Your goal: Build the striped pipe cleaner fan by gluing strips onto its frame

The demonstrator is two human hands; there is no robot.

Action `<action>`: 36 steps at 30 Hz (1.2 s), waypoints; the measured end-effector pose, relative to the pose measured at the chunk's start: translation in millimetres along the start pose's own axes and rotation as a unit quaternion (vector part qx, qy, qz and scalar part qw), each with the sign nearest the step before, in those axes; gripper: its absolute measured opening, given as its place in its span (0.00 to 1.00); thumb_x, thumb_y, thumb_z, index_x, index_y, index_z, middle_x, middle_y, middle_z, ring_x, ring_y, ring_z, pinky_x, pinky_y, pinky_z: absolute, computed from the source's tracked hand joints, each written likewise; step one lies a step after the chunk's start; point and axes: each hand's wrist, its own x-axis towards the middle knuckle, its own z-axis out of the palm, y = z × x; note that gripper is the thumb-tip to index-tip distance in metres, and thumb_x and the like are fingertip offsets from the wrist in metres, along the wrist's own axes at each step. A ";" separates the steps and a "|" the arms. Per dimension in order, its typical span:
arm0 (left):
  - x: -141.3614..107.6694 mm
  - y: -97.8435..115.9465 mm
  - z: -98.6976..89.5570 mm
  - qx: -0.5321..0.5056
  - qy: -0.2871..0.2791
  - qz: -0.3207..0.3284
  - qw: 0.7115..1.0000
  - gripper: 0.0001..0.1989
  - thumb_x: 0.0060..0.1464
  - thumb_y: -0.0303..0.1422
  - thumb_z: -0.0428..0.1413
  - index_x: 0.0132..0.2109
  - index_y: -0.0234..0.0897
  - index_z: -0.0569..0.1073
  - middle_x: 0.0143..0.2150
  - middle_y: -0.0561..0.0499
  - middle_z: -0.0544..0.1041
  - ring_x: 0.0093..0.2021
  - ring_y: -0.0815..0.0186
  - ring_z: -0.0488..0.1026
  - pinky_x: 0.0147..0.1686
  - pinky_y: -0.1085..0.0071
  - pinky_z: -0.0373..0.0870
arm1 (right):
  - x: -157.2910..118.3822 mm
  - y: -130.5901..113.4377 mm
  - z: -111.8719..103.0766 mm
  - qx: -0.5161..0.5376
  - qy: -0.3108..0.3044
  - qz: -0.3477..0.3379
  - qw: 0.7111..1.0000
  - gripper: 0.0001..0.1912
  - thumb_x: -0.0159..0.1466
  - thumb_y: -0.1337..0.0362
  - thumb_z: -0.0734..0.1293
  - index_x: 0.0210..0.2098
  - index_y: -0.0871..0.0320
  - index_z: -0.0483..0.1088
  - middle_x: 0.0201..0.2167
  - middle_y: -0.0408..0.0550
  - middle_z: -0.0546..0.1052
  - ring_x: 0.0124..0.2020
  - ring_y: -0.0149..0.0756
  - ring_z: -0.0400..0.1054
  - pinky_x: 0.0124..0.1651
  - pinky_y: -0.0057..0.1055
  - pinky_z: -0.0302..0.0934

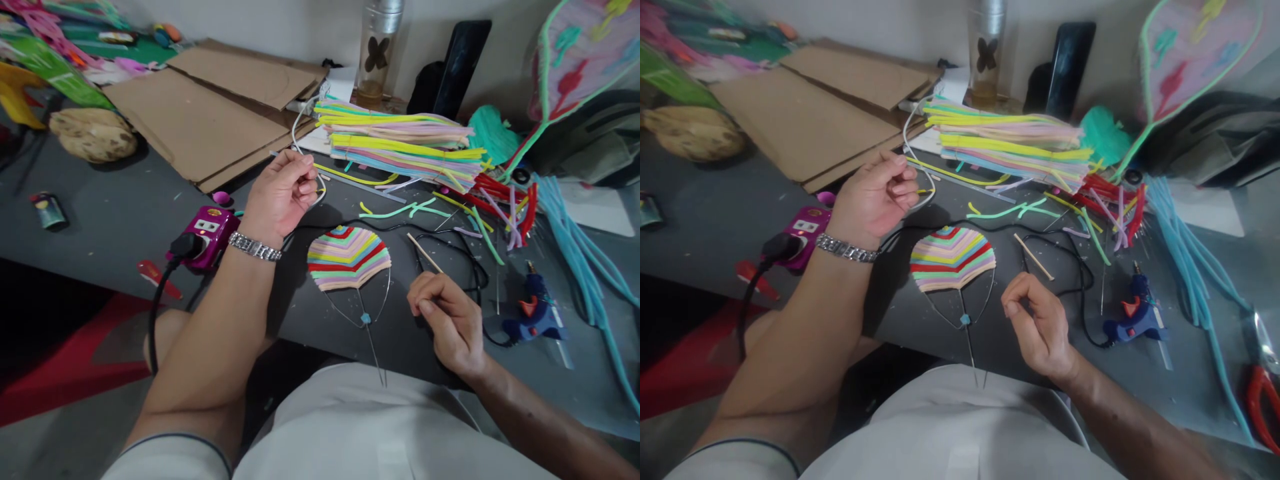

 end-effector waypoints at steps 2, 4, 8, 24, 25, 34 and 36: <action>0.3 -0.2 -1.2 0.004 -0.001 0.003 1.000 0.18 0.52 0.28 0.68 0.27 0.38 0.64 0.24 0.60 0.68 0.19 0.80 0.60 0.18 0.80 0.54 | 0.0 -0.1 0.4 0.003 0.003 0.000 1.000 0.09 0.72 0.68 0.60 0.35 0.55 0.66 0.28 0.43 0.68 0.31 0.35 0.63 0.36 0.37 0.55; 0.6 -0.6 -2.1 0.009 -0.001 0.005 1.000 0.18 0.51 0.28 0.69 0.27 0.38 0.64 0.25 0.60 0.68 0.19 0.80 0.60 0.18 0.81 0.54 | -0.3 -0.1 0.5 0.005 0.003 0.002 1.000 0.09 0.73 0.68 0.60 0.35 0.55 0.66 0.28 0.43 0.68 0.31 0.35 0.63 0.36 0.37 0.55; 1.3 -1.8 -2.2 0.030 0.000 0.013 0.999 0.17 0.51 0.28 0.68 0.27 0.38 0.65 0.24 0.59 0.68 0.19 0.80 0.59 0.17 0.82 0.54 | -1.0 0.3 0.6 0.002 0.005 0.005 1.000 0.10 0.73 0.67 0.60 0.34 0.55 0.66 0.28 0.42 0.68 0.31 0.34 0.63 0.36 0.37 0.55; 5.5 -6.9 -4.5 0.097 0.025 0.075 0.992 0.15 0.51 0.27 0.67 0.24 0.37 0.68 0.21 0.57 0.70 0.18 0.79 0.62 0.17 0.81 0.55 | 3.5 1.1 1.3 -0.099 0.001 0.000 0.995 0.07 0.66 0.71 0.68 0.34 0.54 0.68 0.31 0.43 0.72 0.32 0.34 0.67 0.37 0.35 0.60; 5.7 -6.9 -4.7 0.097 0.029 0.077 0.992 0.16 0.50 0.26 0.68 0.24 0.37 0.68 0.21 0.58 0.70 0.18 0.79 0.62 0.17 0.81 0.56 | 4.1 0.8 1.7 -0.098 0.002 -0.002 0.995 0.08 0.66 0.71 0.69 0.34 0.54 0.68 0.30 0.42 0.72 0.32 0.34 0.67 0.37 0.35 0.61; 10.0 -8.9 -9.1 0.059 0.048 0.082 0.994 0.12 0.44 0.21 0.67 0.25 0.37 0.73 0.22 0.58 0.70 0.22 0.77 0.66 0.20 0.81 0.60 | 5.3 1.0 4.1 -0.125 0.025 -0.004 0.992 0.11 0.65 0.71 0.70 0.30 0.54 0.66 0.29 0.41 0.72 0.31 0.33 0.68 0.35 0.34 0.61; 11.1 -9.5 -9.8 0.060 0.051 0.086 0.993 0.11 0.43 0.22 0.69 0.26 0.37 0.74 0.22 0.58 0.72 0.22 0.77 0.68 0.20 0.81 0.61 | 4.8 2.5 4.5 -0.129 0.035 -0.004 0.991 0.10 0.64 0.71 0.71 0.31 0.54 0.67 0.29 0.41 0.73 0.32 0.33 0.69 0.36 0.34 0.62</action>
